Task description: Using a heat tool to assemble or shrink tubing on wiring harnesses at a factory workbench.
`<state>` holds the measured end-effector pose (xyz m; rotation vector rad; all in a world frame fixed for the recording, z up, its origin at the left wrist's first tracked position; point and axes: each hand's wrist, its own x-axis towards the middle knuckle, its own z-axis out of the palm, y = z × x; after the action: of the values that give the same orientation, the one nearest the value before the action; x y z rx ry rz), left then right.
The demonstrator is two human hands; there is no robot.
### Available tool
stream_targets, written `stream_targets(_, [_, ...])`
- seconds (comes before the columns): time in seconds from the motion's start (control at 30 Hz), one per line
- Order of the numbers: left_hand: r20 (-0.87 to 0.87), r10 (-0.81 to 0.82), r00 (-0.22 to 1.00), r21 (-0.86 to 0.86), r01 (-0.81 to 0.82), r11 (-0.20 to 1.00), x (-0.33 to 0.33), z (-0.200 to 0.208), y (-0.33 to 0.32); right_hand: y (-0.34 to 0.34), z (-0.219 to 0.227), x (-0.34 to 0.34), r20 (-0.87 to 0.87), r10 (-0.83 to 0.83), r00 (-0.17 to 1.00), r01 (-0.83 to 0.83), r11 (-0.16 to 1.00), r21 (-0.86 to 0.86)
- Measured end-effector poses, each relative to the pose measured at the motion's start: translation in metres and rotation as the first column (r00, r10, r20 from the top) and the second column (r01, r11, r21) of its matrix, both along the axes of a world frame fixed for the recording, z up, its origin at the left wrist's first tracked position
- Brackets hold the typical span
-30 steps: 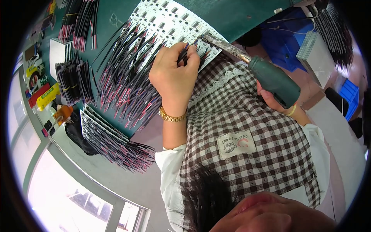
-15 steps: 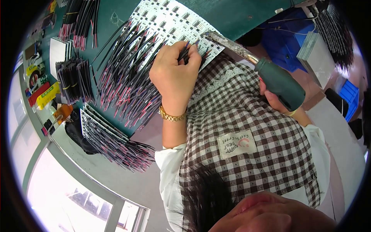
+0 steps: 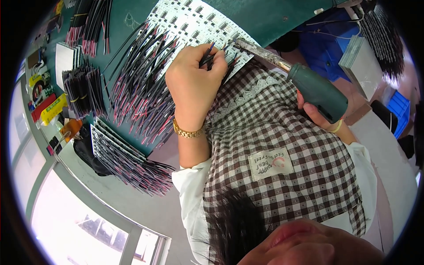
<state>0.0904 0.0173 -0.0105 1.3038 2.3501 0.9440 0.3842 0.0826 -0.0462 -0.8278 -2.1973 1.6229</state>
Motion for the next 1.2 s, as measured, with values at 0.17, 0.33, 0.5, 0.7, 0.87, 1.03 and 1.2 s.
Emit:
stream_targets(0.17, [-0.025, -0.017, 1.000, 0.052, 0.018, 0.998, 0.000, -0.005, -0.003, 0.001, 0.007, -0.010, -0.020, 0.026, 0.999, -0.028, 0.993, -0.113])
stream_targets(0.33, [-0.118, -0.036, 0.992, 0.042, 0.041, 0.998, 0.001, -0.007, -0.005, -0.001, 0.007, -0.008, 0.032, -0.006, 0.999, 0.010, 0.990, -0.138])
stream_targets(0.5, [-0.116, -0.084, 0.990, 0.138, 0.100, 0.985, -0.001, -0.014, -0.002, 0.000, 0.008, -0.011, -0.109, -0.053, 0.993, 0.026, 0.970, -0.240])
stream_targets(0.7, [-0.169, -0.212, 0.962, 0.066, 0.226, 0.972, -0.005, -0.004, -0.011, 0.005, 0.016, -0.023, -0.252, -0.188, 0.949, 0.055, 0.889, -0.455])
stream_targets(0.87, [-0.362, -0.367, 0.857, -0.079, 0.364, 0.928, -0.006, -0.002, -0.019, 0.002, 0.016, -0.024, -0.265, -0.237, 0.935, 0.077, 0.863, -0.499])
stream_targets(1.03, [-0.580, -0.467, 0.668, -0.225, 0.419, 0.880, -0.003, 0.002, -0.020, 0.006, 0.000, -0.013, -0.140, 0.061, 0.988, -0.076, 0.991, -0.106])
stream_targets(1.2, [-0.525, -0.442, 0.727, -0.203, 0.397, 0.895, -0.001, 0.003, -0.015, 0.005, 0.001, -0.009, -0.118, 0.048, 0.992, -0.064, 0.989, -0.135])
